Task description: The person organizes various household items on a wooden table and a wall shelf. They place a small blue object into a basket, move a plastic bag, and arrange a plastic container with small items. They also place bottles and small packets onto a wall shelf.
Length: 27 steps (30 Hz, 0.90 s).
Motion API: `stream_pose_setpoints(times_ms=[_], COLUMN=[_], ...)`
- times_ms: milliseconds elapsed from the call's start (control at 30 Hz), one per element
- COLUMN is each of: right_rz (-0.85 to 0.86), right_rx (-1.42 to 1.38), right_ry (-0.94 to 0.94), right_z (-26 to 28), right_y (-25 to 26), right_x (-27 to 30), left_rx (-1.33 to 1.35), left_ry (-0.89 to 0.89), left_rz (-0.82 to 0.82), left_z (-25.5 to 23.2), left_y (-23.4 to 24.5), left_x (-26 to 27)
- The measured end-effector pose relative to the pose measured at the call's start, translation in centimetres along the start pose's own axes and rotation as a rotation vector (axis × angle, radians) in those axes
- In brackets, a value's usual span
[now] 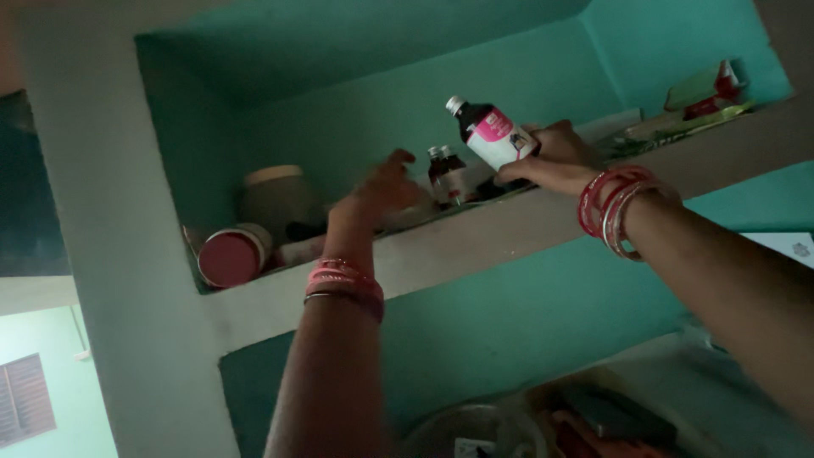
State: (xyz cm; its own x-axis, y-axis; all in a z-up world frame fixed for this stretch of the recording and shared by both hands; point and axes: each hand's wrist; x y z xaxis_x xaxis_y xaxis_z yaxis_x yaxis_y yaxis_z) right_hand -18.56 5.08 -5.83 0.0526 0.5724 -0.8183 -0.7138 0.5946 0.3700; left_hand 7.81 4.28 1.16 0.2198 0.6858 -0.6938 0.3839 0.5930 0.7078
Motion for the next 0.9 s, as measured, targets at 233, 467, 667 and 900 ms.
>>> stream_pose_setpoints(times_ms=[233, 467, 667, 900], right_rz=[-0.007, 0.022, -0.007, 0.0], right_rx=[0.022, 0.081, 0.077, 0.093], right_ry=[-0.014, -0.015, -0.01, -0.012], right_z=[0.7, 0.1, -0.3, -0.1], right_y=[0.1, 0.2, -0.3, 0.1], right_x=[0.6, 0.1, 0.0, 0.2], left_rx=[-0.418, -0.259, 0.022, -0.091], left_ry=[0.135, 0.158, 0.119, 0.187], left_rz=[0.106, 0.149, -0.307, -0.139], left_z=[2.5, 4.6, 3.9, 1.1], left_y=[1.2, 2.1, 0.9, 3.4], left_x=[2.8, -1.4, -5.3, -7.1])
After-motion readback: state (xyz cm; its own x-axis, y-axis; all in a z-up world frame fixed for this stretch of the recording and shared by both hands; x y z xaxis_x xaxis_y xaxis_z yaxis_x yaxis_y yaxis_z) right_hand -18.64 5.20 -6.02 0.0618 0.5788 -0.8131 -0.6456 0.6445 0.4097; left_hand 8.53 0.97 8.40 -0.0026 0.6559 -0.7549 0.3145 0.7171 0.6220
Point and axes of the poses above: each hand's wrist, its own x-axis away from the middle knuckle, its own y-axis out of the back of the hand, z = x × y, and after that the axes turned 5 degrees about x, right-handed
